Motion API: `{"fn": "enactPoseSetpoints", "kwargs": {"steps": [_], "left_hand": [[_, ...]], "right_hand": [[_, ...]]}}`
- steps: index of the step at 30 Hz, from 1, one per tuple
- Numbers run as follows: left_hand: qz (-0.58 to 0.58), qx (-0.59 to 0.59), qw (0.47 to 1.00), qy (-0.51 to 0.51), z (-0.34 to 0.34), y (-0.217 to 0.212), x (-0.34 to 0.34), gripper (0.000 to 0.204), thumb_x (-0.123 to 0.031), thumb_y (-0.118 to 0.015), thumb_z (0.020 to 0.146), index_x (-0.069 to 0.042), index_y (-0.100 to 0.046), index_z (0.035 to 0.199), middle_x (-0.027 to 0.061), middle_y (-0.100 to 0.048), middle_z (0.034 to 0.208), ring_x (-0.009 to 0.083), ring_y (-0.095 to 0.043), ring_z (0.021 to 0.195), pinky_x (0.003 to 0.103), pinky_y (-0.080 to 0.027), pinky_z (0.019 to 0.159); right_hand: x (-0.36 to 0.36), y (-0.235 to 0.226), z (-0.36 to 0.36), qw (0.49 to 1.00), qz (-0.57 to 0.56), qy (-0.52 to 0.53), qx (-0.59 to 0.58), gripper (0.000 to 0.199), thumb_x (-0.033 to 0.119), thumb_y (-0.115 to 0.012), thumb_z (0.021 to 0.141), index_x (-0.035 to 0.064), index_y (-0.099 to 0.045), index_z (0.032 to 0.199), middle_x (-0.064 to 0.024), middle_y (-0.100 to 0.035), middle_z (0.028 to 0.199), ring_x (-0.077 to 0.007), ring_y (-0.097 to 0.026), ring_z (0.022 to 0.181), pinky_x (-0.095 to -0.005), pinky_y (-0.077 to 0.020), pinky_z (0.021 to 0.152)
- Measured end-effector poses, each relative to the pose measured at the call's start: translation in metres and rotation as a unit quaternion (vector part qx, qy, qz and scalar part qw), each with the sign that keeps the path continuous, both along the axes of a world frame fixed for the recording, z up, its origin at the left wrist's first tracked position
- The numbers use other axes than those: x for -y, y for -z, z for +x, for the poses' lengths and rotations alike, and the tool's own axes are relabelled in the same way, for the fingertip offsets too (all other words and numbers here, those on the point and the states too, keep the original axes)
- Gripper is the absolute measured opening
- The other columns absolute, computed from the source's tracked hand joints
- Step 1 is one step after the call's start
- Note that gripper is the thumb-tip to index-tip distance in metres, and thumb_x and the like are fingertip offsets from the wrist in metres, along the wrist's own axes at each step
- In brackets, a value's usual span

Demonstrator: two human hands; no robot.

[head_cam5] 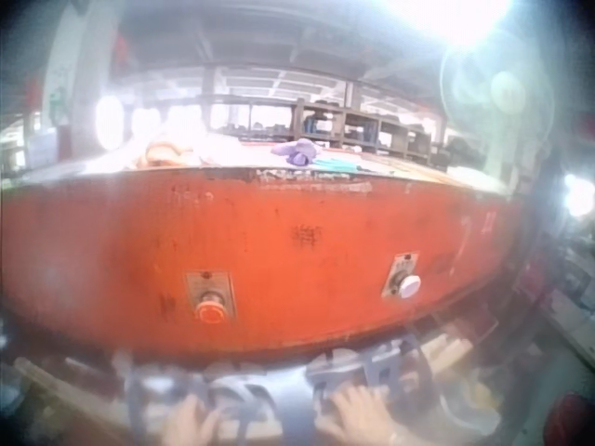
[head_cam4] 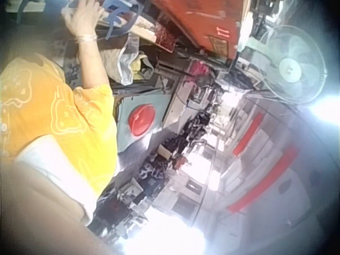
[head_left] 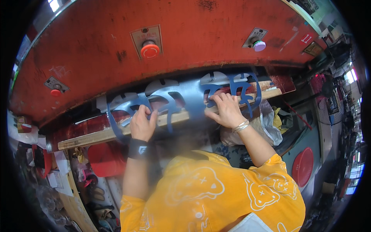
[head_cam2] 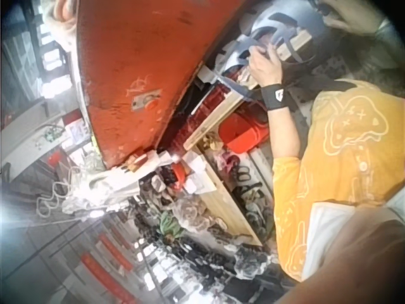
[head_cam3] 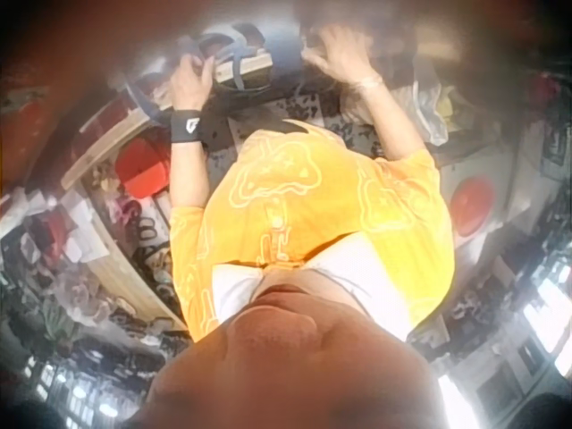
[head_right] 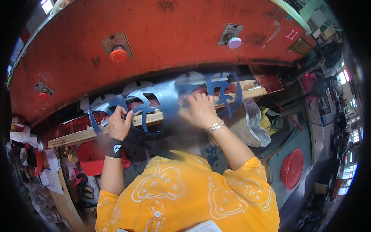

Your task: The person collects blue rubber scraps from a machine surface into a red basket and transfers them into a white sack. They then place a large blue rubber sheet onto the machine, align it, and use a wooden block to press and smooth the sheet against the machine surface.

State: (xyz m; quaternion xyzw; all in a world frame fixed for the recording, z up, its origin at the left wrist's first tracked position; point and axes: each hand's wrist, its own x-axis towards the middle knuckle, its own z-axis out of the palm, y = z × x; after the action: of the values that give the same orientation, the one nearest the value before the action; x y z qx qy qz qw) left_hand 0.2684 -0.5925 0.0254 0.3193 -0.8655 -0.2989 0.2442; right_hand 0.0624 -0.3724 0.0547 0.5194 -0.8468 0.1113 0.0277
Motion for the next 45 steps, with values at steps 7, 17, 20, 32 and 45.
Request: {"fn": "enactPoseSetpoints", "kwargs": {"steps": [7, 17, 20, 32, 45], "left_hand": [[0.037, 0.017, 0.999, 0.005, 0.025, 0.0, -0.022, 0.023, -0.019, -0.067, 0.081, -0.003, -0.05, 0.082, 0.0184, -0.058, 0.075, 0.0386, -0.058, 0.075, 0.045, -0.044, 0.065], [0.022, 0.172, 0.975, 0.139, 0.097, -0.052, -0.065, 0.025, -0.026, -0.07, 0.08, -0.007, -0.055, 0.072, 0.0113, -0.058, 0.057, 0.0326, -0.06, 0.056, 0.041, -0.045, 0.051], [0.04, 0.028, 0.998, 0.032, 0.086, -0.073, -0.059, 0.024, -0.027, -0.066, 0.082, -0.004, -0.061, 0.087, 0.014, -0.063, 0.074, 0.0285, -0.064, 0.069, 0.038, -0.049, 0.063], [-0.088, -0.004, 0.992, 0.092, 0.053, 0.003, -0.095, 0.096, -0.057, -0.062, 0.079, 0.005, -0.025, 0.143, 0.0296, -0.025, 0.147, 0.0377, -0.024, 0.139, 0.056, -0.005, 0.112], [-0.129, 0.054, 0.987, 0.072, 0.035, -0.002, -0.096, 0.067, -0.029, -0.072, 0.077, 0.006, -0.045, 0.127, 0.0254, -0.037, 0.138, 0.0415, -0.038, 0.124, 0.05, -0.026, 0.107]], "right_hand": [[0.0, -0.047, 0.001, 0.972, 0.181, -0.017, 0.151, 0.055, 0.05, -0.068, 0.073, 0.0103, -0.062, 0.11, -0.0177, -0.062, 0.105, -0.0334, -0.057, 0.104, -0.0434, -0.0421, 0.09], [0.07, -0.041, 0.038, 0.989, -0.033, -0.087, 0.116, 0.092, 0.05, -0.076, 0.066, 0.011, -0.037, 0.139, -0.0222, -0.036, 0.141, -0.0397, -0.035, 0.13, -0.0479, -0.0331, 0.101], [0.095, -0.02, 0.08, 0.996, -0.008, -0.076, 0.056, 0.095, 0.054, -0.076, 0.061, 0.0153, -0.038, 0.139, -0.0253, -0.032, 0.141, -0.0521, -0.031, 0.125, -0.0586, -0.028, 0.1], [0.055, -0.02, 0.1, 0.872, -0.205, -0.063, 0.441, 0.081, 0.025, -0.075, 0.061, 0.0066, -0.048, 0.135, -0.0191, -0.039, 0.142, -0.0288, -0.045, 0.125, -0.0349, -0.0363, 0.104], [0.008, -0.024, 0.049, 0.996, -0.031, 0.052, 0.07, 0.068, 0.032, -0.071, 0.06, 0.0183, -0.059, 0.126, -0.0207, -0.04, 0.139, -0.0415, -0.039, 0.12, -0.0451, -0.0344, 0.103]]}}
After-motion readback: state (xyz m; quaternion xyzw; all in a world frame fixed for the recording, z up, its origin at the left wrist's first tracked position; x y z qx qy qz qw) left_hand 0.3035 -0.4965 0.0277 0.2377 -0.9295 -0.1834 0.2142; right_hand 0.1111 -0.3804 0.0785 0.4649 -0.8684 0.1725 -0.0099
